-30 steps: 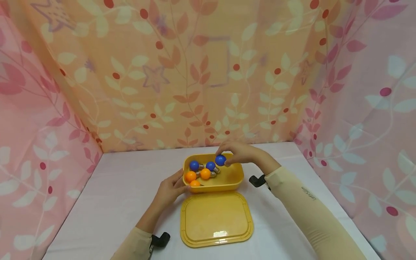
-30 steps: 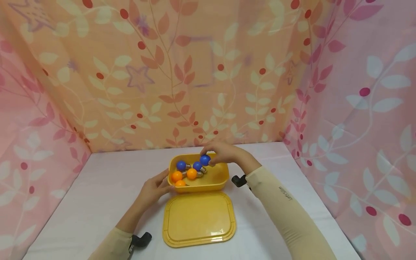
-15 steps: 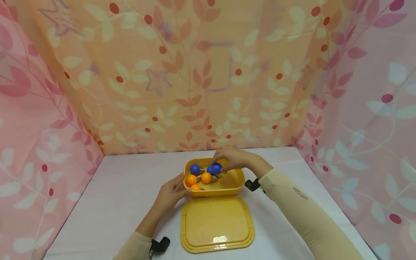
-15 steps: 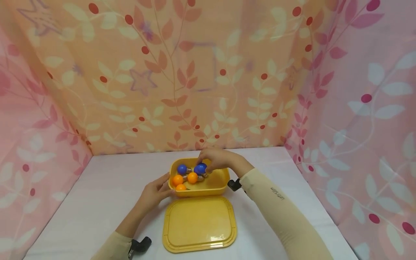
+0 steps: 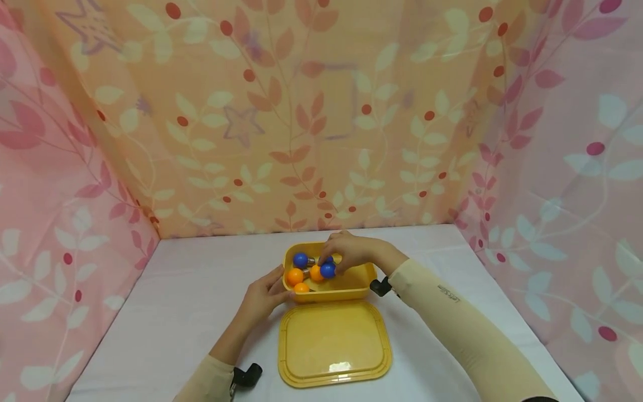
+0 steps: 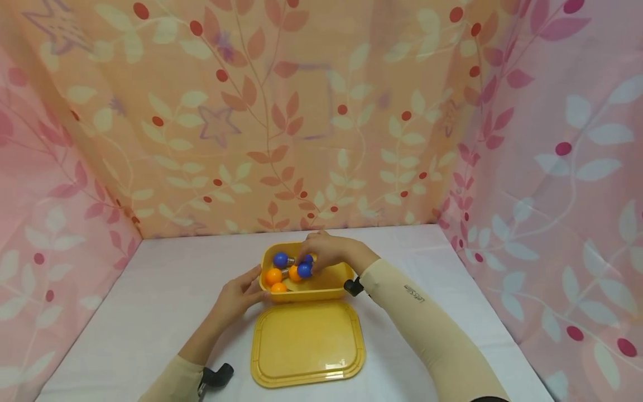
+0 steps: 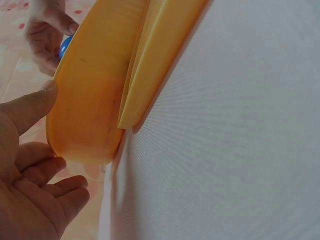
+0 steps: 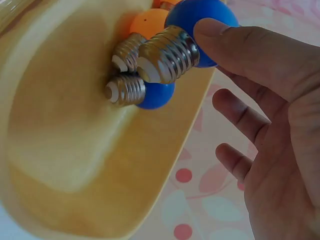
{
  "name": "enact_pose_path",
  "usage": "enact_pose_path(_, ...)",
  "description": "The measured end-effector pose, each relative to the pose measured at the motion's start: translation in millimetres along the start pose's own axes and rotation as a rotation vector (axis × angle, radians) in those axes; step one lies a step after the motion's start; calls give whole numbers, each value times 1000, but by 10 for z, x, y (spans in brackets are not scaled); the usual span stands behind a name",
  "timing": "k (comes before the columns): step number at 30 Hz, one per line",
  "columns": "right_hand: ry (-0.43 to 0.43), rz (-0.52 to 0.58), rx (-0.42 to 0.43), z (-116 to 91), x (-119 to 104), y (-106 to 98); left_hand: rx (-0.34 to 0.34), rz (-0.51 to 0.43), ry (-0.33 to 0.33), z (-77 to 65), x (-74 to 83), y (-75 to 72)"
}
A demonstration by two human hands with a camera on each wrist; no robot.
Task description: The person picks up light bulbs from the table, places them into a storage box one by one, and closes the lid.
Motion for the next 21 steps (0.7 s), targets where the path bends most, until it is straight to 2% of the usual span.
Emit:
enact_pose_path(8,-53,-11,-50,106,-96,111,1,-1,-5,6,-4,-13)
enact_pose_path(14,-55,-70,-69,164,-81,200,9,-5,-13,20,-3,-19)
enact_pose_path(21,-56,-51,-77,177,-159,255,22,-9,-15,-8,-26,-18)
Point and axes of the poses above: each hand's wrist, its own z-axis towards the middle knuckle, its own y-axis out of the palm, x = y × z, the point moved 9 cm from there along z, towards the middle knuckle, and after that the axes turned 5 degrees about x, right-handed, at the moved point
